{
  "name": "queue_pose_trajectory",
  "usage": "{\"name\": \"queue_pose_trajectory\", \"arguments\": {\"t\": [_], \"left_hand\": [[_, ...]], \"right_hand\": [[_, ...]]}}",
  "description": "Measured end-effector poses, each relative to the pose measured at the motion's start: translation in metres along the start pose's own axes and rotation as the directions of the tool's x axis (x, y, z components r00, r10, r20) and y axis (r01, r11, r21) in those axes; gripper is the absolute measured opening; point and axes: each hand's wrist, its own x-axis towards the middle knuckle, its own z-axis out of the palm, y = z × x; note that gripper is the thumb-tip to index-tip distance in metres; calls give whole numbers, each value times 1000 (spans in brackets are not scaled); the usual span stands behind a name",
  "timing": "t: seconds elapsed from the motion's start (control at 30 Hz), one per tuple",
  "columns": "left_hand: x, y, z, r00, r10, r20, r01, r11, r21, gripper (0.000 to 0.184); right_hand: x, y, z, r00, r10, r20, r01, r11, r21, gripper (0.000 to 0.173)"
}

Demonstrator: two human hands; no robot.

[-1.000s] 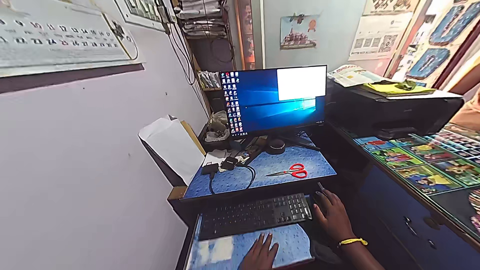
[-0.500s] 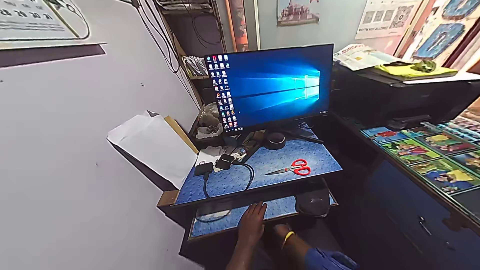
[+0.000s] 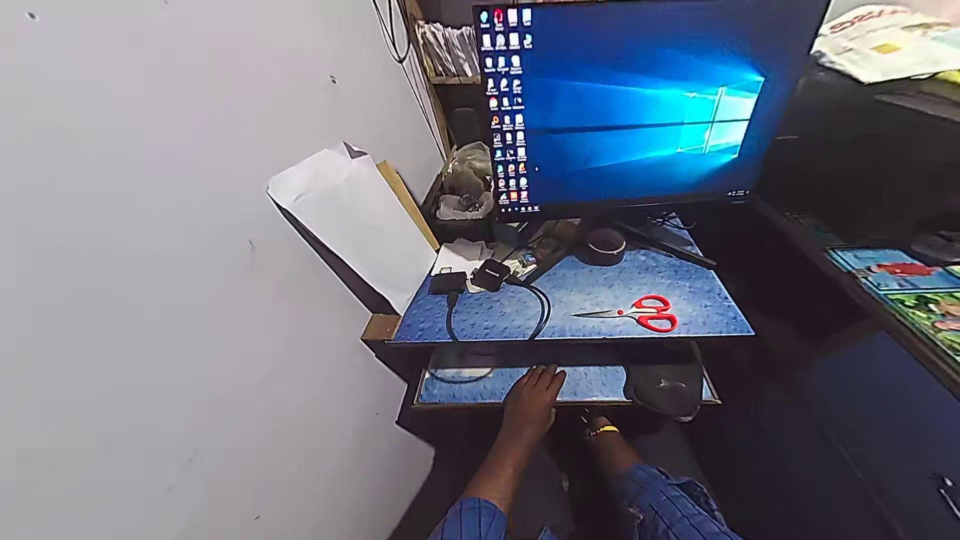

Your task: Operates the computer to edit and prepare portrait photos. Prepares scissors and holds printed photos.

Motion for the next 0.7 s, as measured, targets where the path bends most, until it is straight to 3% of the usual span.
{"name": "queue_pose_trajectory", "arguments": {"t": [0.03, 0.07, 0.1, 0.23, 0.3, 0.37, 0.47, 0.57, 0.63, 0.7], "left_hand": [[0, 0, -2, 1000, -2, 14, 2, 1000, -5, 63], [0, -1, -3, 1000, -5, 30, 5, 1000, -6, 63], [0, -1, -4, 999, -9, 50, 10, 1000, -13, 62], [4, 0, -12, 979, -38, 199, 56, 995, -83, 63], [5, -1, -14, 967, -48, 249, 75, 992, -102, 65], [6, -4, -15, 957, -35, 289, 79, 987, -143, 69], [5, -9, -19, 947, -31, 319, 97, 976, -193, 77], [3, -6, -24, 932, -89, 352, 149, 978, -147, 87], [5, -3, -20, 941, -92, 325, 130, 987, -98, 84], [2, -2, -12, 972, -62, 228, 83, 993, -87, 63]], "right_hand": [[11, -35, -37, 908, 294, 300, -338, 935, 106, 39], [24, -53, -53, 800, 443, 404, -526, 842, 118, 41], [30, -61, -59, 749, 510, 424, -604, 788, 118, 42], [29, -71, -66, 721, 593, 359, -682, 701, 211, 39], [23, -81, -64, 651, 702, 290, -727, 465, 505, 35], [14, -90, -56, 569, 774, 277, -616, 178, 767, 35], [-21, -114, -74, 652, 664, 366, -471, -24, 882, 17], [-68, -125, -107, 827, 422, 371, -341, -147, 928, 21], [-92, -127, -131, 913, 332, 236, -212, -109, 971, 24], [-104, -133, -161, 956, 289, 43, -46, 6, 999, 16]]}}
